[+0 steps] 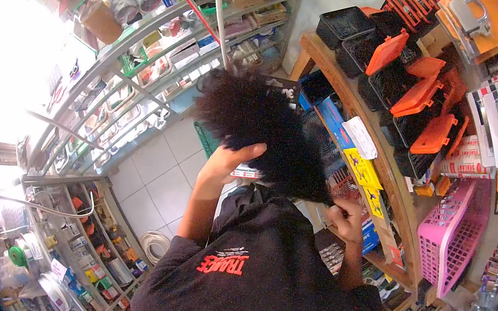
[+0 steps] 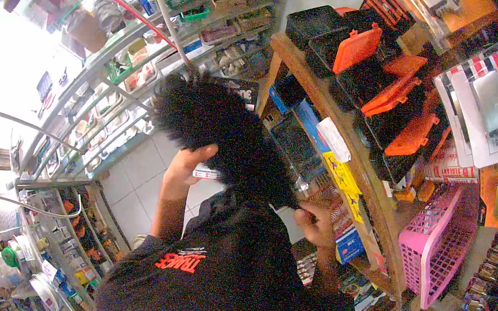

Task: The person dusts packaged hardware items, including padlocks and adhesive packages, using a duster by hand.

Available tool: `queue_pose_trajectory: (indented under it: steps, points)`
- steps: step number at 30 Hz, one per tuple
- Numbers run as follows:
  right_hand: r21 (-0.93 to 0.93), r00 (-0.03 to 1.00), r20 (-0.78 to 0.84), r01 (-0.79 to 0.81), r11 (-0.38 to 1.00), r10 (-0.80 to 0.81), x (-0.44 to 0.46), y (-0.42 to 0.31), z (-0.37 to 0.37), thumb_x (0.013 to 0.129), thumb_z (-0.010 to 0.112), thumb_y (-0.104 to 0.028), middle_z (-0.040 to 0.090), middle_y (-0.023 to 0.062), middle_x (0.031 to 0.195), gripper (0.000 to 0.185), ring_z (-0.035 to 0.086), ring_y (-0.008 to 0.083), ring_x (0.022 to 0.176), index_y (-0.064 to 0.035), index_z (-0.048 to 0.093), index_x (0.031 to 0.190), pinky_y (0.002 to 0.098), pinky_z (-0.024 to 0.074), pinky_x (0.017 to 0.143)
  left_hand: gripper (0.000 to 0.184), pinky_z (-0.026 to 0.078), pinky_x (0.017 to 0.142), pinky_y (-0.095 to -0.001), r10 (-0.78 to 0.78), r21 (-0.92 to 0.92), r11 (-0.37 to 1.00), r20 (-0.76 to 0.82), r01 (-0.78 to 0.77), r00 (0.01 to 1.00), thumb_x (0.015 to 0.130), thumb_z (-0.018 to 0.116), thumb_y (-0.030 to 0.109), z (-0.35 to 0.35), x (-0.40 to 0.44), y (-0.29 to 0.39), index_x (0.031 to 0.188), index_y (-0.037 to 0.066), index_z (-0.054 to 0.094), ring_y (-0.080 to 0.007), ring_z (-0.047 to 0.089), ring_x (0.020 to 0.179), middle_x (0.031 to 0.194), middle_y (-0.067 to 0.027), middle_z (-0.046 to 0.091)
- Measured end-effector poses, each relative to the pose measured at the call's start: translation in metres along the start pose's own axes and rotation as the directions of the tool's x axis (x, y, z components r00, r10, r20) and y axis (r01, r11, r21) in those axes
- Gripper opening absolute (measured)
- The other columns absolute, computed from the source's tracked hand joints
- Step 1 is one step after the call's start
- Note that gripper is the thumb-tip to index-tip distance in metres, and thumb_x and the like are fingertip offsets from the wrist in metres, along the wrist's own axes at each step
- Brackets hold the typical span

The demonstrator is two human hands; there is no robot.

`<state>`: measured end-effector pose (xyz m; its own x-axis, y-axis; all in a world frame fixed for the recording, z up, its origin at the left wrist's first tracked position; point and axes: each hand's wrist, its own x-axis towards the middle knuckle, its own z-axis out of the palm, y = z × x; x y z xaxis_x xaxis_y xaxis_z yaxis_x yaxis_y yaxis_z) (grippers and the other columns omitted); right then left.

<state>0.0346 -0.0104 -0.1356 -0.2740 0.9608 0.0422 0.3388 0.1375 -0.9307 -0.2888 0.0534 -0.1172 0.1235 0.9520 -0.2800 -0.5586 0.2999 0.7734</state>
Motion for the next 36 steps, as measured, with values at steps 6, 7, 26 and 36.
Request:
queue_pose_trajectory:
  steps: [6,7,26,36]
  points:
    - [-0.244,0.87,0.382,-0.229,0.942,0.31,-0.001,-0.006,0.004,0.085,0.067,-0.026,0.066,0.0064,0.083,0.028,0.058,0.0163,0.07,-0.0039,0.067,0.103,0.0301,0.0478,0.065,0.033,0.051,0.082,-0.0314,0.132,0.167,0.98,-0.161,-0.105,0.978,0.079,0.073,0.009,0.023,-0.006,0.004,0.108,0.0,0.063,-0.0191,0.064,0.089,0.1,-0.008,0.067]
    - [-0.222,0.889,0.337,-0.246,0.943,0.311,-0.002,-0.011,0.005,0.086,0.066,-0.027,0.066,0.0056,0.085,0.028,0.058,0.016,0.07,-0.0053,0.066,0.104,0.0297,0.0481,0.065,0.031,0.052,0.083,-0.0322,0.045,0.006,0.999,-0.14,-0.045,0.989,0.081,0.07,0.009,0.022,-0.003,-0.001,0.109,0.0,0.062,-0.0203,0.065,0.091,0.102,-0.0089,0.067]
    - [-0.764,0.509,-0.644,-0.399,0.507,-0.571,-0.008,0.03,-0.139,0.083,0.072,-0.03,0.038,0.0247,0.141,0.079,0.036,0.0396,0.13,0.0039,0.03,0.141,0.047,0.0262,0.109,0.032,0.045,0.091,-0.0295,0.141,-0.087,0.982,-0.238,-0.166,0.961,0.085,0.068,0.016,-0.005,-0.01,0.024,0.113,0.002,0.064,-0.0148,0.061,0.099,0.11,-0.004,0.066]
    - [-0.811,0.639,-0.563,-0.305,0.499,-0.525,0.005,0.037,-0.177,0.073,0.071,-0.007,0.041,0.025,0.14,0.081,0.038,0.0408,0.128,0.001,0.031,0.143,0.0478,0.0282,0.108,0.035,0.045,0.093,-0.0299,0.003,-0.224,0.972,-0.316,-0.078,0.949,0.087,0.065,0.018,-0.008,-0.029,0.056,0.117,0.001,0.062,-0.0158,0.061,0.103,0.114,-0.007,0.065]
